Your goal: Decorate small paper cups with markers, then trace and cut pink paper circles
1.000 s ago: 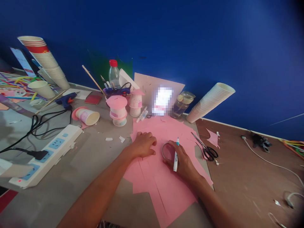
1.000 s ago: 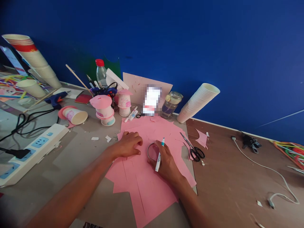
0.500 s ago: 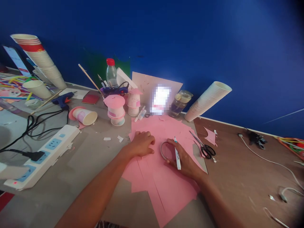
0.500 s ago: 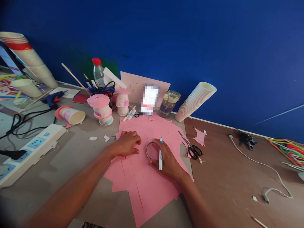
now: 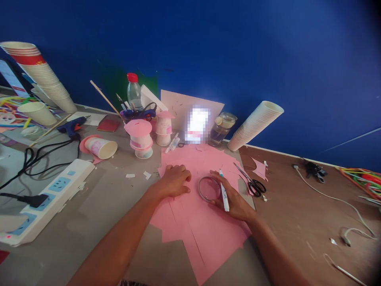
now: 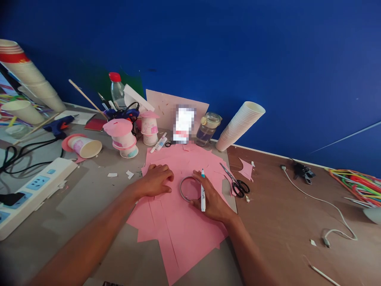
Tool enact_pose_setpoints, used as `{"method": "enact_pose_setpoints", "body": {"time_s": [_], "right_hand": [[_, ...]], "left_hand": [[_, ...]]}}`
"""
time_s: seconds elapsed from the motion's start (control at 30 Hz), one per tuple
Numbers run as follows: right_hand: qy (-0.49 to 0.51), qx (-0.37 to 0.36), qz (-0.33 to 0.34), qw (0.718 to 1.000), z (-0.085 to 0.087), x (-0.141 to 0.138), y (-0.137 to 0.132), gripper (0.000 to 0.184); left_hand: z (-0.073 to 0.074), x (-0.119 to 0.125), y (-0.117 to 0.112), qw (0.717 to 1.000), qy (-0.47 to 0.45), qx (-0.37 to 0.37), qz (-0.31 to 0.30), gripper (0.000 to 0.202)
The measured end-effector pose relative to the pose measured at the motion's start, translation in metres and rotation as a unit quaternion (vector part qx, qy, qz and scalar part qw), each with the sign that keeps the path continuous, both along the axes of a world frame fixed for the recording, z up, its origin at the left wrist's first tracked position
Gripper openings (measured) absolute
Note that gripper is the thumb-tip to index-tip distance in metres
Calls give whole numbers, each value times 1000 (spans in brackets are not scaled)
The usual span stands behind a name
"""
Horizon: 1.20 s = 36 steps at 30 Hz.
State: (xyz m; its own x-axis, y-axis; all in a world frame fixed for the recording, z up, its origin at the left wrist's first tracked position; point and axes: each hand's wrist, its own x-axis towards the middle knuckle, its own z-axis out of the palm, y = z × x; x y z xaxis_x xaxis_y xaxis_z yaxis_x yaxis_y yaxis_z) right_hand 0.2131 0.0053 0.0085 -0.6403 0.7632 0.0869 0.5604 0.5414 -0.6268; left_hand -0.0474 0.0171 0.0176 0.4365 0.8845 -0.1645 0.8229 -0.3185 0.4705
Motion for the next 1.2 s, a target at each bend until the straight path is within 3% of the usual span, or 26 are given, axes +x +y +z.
{"method": "enact_pose_setpoints", "body": {"time_s": [0.23, 0.6, 1.2], "right_hand": [[-12, 18, 7, 1000, -5, -3, 1, 74], [0, -29, -11, 1000, -5, -2, 3, 71], [-3, -12, 7, 1000, -7, -2, 4, 66]], "left_hand": [[2, 1, 0, 1000, -4, -4, 2, 25], [1, 1, 0, 1000, 7, -5, -1, 24], [0, 0, 0, 1000, -7, 3, 1, 25]]}}
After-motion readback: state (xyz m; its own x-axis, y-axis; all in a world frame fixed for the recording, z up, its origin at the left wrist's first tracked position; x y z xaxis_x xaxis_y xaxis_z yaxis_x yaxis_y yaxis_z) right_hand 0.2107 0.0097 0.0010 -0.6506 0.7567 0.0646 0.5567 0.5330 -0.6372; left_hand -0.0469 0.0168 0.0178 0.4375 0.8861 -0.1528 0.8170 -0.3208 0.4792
